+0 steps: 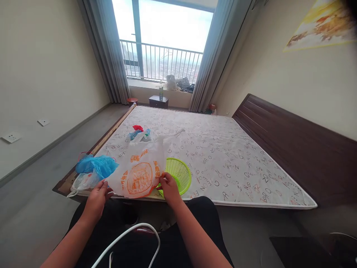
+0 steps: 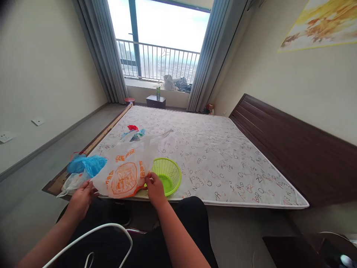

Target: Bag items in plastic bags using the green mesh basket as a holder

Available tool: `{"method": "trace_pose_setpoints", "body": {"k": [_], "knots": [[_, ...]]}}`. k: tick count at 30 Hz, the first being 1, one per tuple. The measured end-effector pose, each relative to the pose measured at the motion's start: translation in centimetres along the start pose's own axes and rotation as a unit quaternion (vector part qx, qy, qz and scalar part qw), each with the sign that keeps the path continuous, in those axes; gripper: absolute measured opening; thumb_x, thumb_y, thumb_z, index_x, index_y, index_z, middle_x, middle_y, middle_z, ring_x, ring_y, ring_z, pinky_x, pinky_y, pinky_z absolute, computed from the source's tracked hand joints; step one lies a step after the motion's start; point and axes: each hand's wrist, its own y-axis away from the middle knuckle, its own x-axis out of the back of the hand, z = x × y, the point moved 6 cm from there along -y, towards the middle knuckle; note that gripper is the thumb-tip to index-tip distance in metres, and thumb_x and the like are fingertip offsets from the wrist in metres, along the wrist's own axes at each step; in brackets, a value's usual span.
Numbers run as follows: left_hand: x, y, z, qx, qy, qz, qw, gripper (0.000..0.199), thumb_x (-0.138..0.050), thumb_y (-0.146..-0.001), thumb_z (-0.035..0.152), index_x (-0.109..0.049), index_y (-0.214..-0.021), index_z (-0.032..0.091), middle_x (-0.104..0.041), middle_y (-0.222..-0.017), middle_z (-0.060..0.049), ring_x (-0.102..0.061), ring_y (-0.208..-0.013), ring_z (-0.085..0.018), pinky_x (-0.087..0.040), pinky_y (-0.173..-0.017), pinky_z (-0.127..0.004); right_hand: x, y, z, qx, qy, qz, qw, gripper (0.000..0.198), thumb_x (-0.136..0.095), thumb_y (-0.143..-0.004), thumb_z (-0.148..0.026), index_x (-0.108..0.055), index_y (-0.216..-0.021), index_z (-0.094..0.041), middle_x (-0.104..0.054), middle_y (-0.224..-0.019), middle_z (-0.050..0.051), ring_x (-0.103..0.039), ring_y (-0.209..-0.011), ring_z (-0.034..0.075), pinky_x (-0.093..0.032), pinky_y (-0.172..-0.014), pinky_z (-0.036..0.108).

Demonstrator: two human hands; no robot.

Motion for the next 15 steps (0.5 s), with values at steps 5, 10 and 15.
{"method": "trace_pose_setpoints", "body": {"k": [5, 10, 15], "knots": [[-3.6, 1.6, 0.5, 0.017, 0.037, -0.115, 0.993, 0.062, -0.081, -0.069, 0.056, -0.060, -0.120, 0.026, -0.072, -0.117, -0.009, -0.073, -0.096, -0.027, -0.061, -0.068, -0.033, 0.0, 1.4, -1.3, 0.084, 0.099, 0.015, 0.991, 0.025, -0.052, -0.095, -0.046, -0.062, -0.095, -0.023, -0.065, -0.098, 0.004, -0.060, -0.095, 0.019, -0.053, -0.087, 0.034], [-6.4, 2.5, -0.3, 0.088, -0.007, -0.174, 0.981, 0.075, -0.095, -0.055, 0.041, -0.064, -0.120, 0.025, -0.076, -0.098, -0.009, -0.074, -0.078, -0.028, -0.062, -0.064, -0.038, 1.6, 1.6, -2.1, 0.104, 0.066, 0.014, 0.992, 0.021, -0.049, -0.095, -0.044, -0.056, -0.100, -0.025, -0.065, -0.095, 0.003, -0.061, -0.090, 0.019, -0.050, -0.087, 0.033], [-5.7, 1.4, -0.8, -0.005, -0.037, -0.097, 0.995, 0.064, -0.092, -0.055, 0.050, -0.065, -0.107, 0.025, -0.072, -0.095, -0.004, -0.072, -0.076, -0.022, -0.060, -0.063, -0.032, 3.8, 1.7, -2.0, 0.073, 0.051, 0.089, 0.992, 0.022, -0.050, -0.091, -0.045, -0.057, -0.096, -0.024, -0.066, -0.088, 0.002, -0.059, -0.082, 0.018, -0.049, -0.077, 0.030]]}}
